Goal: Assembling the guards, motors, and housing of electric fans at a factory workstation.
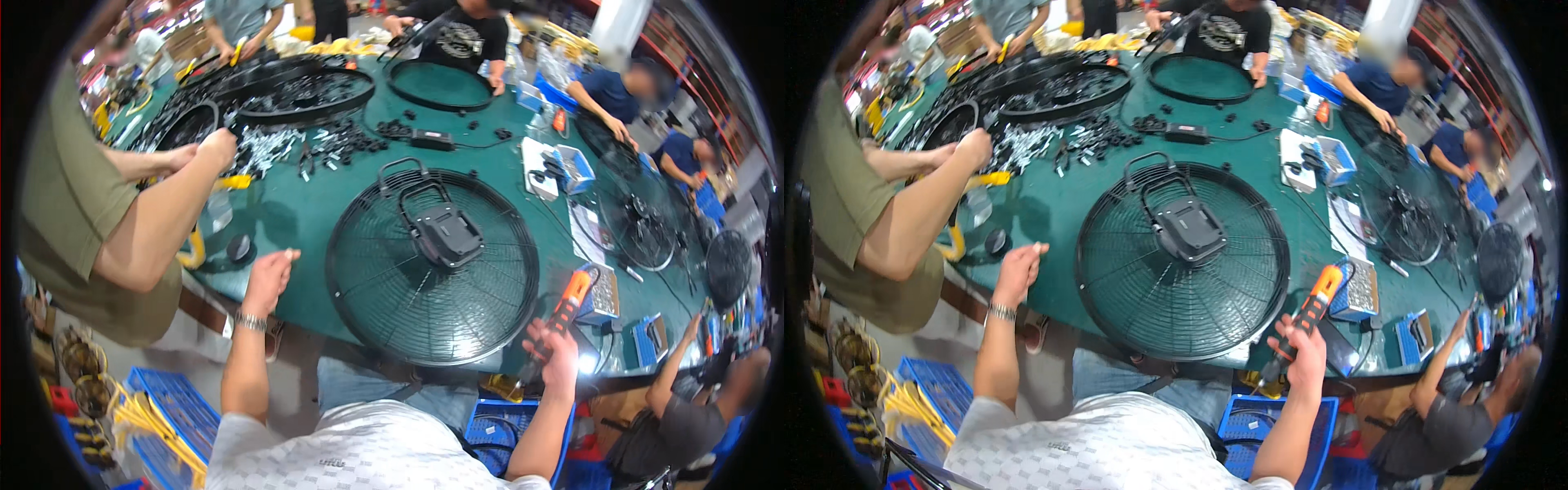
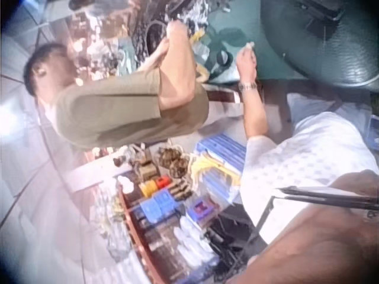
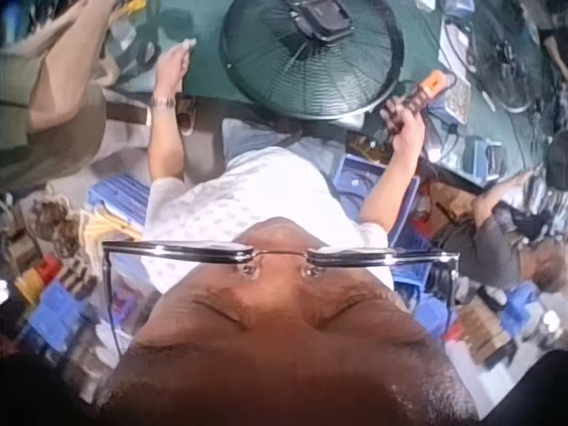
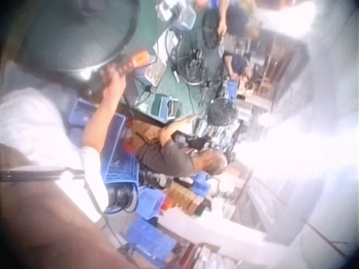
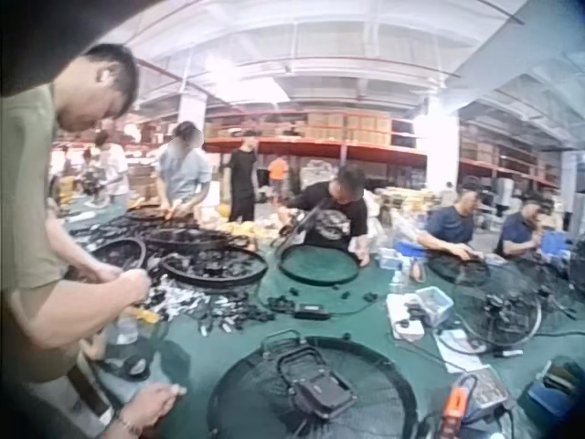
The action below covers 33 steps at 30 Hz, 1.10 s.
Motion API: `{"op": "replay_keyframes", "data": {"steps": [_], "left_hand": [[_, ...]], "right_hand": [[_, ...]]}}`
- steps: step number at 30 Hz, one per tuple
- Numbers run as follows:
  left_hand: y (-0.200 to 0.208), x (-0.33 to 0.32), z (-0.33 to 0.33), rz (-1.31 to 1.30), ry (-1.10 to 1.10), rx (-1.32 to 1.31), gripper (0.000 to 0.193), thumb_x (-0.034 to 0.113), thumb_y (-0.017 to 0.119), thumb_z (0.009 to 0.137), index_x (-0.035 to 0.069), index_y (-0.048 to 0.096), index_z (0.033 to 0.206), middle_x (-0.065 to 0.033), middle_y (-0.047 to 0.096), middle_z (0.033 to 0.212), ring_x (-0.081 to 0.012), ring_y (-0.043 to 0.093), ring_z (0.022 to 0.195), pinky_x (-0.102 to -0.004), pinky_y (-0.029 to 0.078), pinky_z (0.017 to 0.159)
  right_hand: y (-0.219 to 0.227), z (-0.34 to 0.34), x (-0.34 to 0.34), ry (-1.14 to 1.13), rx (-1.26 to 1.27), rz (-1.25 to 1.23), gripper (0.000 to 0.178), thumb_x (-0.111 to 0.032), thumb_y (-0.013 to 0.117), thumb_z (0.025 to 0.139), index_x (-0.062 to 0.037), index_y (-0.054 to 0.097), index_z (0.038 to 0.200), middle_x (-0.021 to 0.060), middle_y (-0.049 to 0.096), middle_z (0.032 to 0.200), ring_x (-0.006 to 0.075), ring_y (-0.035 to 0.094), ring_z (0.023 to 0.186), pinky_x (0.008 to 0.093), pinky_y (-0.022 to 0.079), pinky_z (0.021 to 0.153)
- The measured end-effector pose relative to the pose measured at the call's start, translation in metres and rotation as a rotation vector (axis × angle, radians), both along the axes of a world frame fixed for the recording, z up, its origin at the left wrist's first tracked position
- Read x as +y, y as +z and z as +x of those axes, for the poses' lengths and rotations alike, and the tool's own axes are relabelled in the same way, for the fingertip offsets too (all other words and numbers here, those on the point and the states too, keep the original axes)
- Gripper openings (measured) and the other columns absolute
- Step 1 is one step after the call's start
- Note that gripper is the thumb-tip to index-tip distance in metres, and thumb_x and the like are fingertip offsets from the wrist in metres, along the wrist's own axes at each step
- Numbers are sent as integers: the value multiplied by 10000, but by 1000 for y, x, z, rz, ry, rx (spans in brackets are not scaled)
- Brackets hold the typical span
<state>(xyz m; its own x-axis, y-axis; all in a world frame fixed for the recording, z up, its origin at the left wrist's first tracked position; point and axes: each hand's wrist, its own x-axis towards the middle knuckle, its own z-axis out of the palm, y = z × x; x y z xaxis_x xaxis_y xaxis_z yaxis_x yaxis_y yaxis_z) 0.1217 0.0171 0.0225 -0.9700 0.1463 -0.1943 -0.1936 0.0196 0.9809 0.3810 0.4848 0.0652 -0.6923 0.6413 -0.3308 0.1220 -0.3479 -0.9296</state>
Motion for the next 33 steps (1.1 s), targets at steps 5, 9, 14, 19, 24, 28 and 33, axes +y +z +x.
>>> {"op": "replay_keyframes", "data": {"steps": [5, 9, 14, 19, 24, 28, 33], "left_hand": [[-6, 37, -71, -96, -130, -50, 331, 337, 595, 977, 21, 693, 997, 84, 428, 628, -27, 325, 487, -220, 244, 423], [-15, 77, -98, -278, -150, 12, 396, 413, 615, 957, 32, 661, 861, 73, 428, 624, -47, 334, 505, -241, 261, 453], [-19, 74, -84, -324, -113, 120, 467, 438, 617, 951, 97, 551, 639, 68, 436, 603, -62, 341, 509, -260, 256, 479], [-18, 49, -55, -173, 2, -54, 370, 393, 645, 945, 115, 582, 710, 82, 439, 615, -27, 356, 480, -216, 236, 418], [-19, 47, -30, -152, 22, -75, 330, 343, 642, 953, 99, 594, 737, 81, 452, 638, -23, 355, 483, -202, 255, 422], [-5, 41, 1, 131, 86, -91, 246, 235, 610, 972, 7, 681, 1030, 45, 472, 724, -40, 413, 567, -189, 300, 448], [22, 40, 82, 506, -16, -181, 415, 144, 497, 1007, -80, 485, 1356, -15, 504, 821, -66, 466, 666, -190, 363, 504]], "right_hand": [[-12, 5, -27, 78, -11, -18, 316, -39, 651, 799, 8, 560, 1099, 82, 595, 1014, 193, 618, 896, 417, 603, 725], [-9, 0, -31, 61, -18, 28, 230, -61, 642, 808, -16, 586, 1027, 53, 587, 943, 169, 615, 859, 408, 599, 749], [-6, -14, -18, 131, -3, 16, 296, -97, 657, 789, -1, 601, 1064, 67, 581, 926, 173, 611, 846, 425, 606, 793], [-17, -61, 15, 180, 81, -59, 230, -75, 643, 834, 38, 599, 1030, 82, 589, 911, 186, 619, 826, 417, 609, 787], [-11, -61, 20, 91, 144, -121, 348, -34, 628, 835, 40, 520, 1157, 152, 617, 1058, 216, 625, 883, 420, 589, 805], [8, -14, 1, 101, 257, -19, 484, -36, 632, 808, 27, 478, 1262, 182, 614, 1134, 239, 631, 925, 417, 557, 839], [20, 33, -34, -13, 275, 133, 501, -80, 619, 852, -5, 433, 1311, 158, 600, 1054, 193, 626, 768, 361, 563, 622]]}}
